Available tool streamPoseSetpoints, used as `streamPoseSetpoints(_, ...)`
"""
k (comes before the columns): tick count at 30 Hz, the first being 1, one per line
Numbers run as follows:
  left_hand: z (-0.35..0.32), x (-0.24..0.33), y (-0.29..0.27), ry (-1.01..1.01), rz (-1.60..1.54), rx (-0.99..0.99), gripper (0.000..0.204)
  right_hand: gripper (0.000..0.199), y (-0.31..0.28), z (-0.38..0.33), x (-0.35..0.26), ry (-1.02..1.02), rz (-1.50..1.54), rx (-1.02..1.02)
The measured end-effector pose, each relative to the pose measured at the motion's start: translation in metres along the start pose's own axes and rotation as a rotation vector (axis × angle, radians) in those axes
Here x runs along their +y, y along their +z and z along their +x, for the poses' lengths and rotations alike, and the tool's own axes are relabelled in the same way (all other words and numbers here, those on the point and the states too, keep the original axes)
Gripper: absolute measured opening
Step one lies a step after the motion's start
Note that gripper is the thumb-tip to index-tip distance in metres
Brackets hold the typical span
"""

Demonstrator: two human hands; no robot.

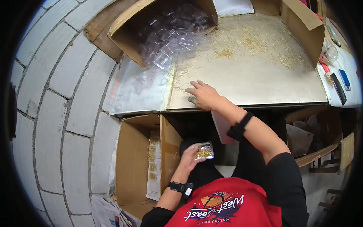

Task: The person sits at a table and repeatedly scoops small yellow items from a pile into clear plastic containers. They then place the filled containers into a cardboard box. The process is repetitive, involving gathering the items, filling the containers, and organizing them in the box.

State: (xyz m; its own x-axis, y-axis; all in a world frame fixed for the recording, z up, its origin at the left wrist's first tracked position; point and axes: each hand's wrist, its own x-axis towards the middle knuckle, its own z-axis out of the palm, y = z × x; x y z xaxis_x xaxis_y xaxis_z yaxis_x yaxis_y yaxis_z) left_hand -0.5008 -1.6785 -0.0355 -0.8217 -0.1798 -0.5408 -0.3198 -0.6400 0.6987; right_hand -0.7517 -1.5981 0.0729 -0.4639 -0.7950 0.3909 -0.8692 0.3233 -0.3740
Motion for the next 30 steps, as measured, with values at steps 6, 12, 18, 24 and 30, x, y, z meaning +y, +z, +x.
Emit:
streamPoseSetpoints(6, 0.029, -0.047, -0.007, -0.139, 0.006, -0.008, 0.028, 0.026, 0.010, 0.001, 0.021, -0.066, -0.026, -0.086)
streamPoseSetpoints(12, 0.062, -0.067, 0.025, -0.213, 0.065, -0.173, 0.039, 0.035, -0.025, -0.102, 0.009, -0.060, -0.115, 0.139)
streamPoseSetpoints(18, 0.073, -0.056, 0.054, -0.174, -0.044, -0.316, 0.047, 0.038, -0.046, -0.176, -0.027, 0.029, 0.121, 0.092)
streamPoseSetpoints(24, 0.058, -0.056, 0.039, -0.259, 0.038, -0.291, 0.047, 0.025, -0.048, -0.209, -0.026, 0.268, 0.212, 0.178)
streamPoseSetpoints(30, 0.043, -0.046, 0.022, -0.349, 0.093, -0.368, 0.033, 0.031, -0.039, -0.222, -0.031, 0.342, 0.346, 0.052)
